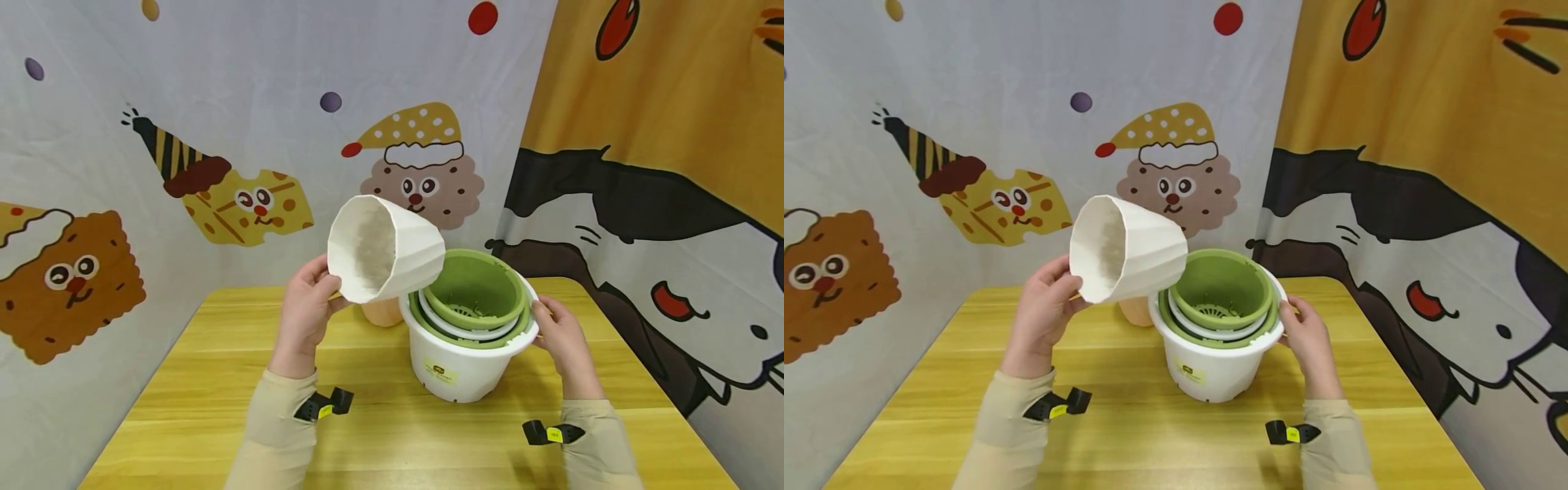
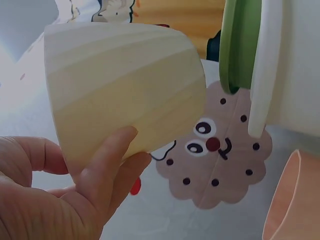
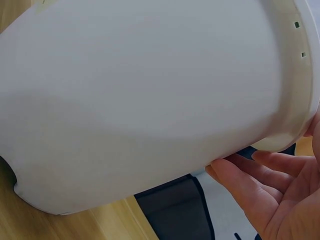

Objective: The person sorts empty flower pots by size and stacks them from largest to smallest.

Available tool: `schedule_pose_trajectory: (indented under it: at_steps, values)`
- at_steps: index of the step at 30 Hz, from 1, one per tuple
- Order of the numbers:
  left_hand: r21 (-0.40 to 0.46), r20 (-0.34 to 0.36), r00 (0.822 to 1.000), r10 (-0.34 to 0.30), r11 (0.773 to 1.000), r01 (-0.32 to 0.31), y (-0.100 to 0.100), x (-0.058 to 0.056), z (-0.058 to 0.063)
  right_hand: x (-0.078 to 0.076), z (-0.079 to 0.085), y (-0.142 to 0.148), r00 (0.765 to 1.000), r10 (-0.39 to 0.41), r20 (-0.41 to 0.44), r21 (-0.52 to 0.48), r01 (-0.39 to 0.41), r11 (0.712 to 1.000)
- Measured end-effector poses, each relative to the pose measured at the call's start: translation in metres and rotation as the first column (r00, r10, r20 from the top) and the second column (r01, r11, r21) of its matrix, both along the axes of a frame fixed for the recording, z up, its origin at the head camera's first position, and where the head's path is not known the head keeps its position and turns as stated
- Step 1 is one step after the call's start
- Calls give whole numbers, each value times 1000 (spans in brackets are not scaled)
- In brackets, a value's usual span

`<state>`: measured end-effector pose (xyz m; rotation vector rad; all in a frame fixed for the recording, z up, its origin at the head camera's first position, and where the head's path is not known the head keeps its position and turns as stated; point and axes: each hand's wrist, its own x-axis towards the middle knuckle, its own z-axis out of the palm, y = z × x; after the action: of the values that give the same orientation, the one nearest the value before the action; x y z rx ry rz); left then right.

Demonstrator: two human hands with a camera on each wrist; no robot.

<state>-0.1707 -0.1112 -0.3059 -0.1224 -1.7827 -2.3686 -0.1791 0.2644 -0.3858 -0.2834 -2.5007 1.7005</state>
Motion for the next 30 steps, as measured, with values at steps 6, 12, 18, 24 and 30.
schedule_pose_trajectory:
  at_steps: [6, 12, 18, 24, 30]
  values:
    - [-2, -22, 999, -40, 999, 40, 15, -8, 5, 0, 0, 1, 1000, 3, -7, 3, -3, 1000]
    - [-59, -41, 996, -76, 996, 74, 30, -17, 7, 1, 0, 1, 1000, 10, -19, -18, -10, 1000]
    - [-87, -21, 992, -121, 989, 119, 43, -23, 9, 2, 0, 1, 1000, 11, -15, -20, -11, 1000]
    - [-137, -23, 991, -134, 982, 130, 50, -28, 15, 0, 0, 2, 1000, 9, -17, -19, -10, 1000]
    - [-177, -16, 991, -129, 976, 124, 54, -32, 21, -1, -1, 2, 1000, 10, -14, -19, -11, 1000]
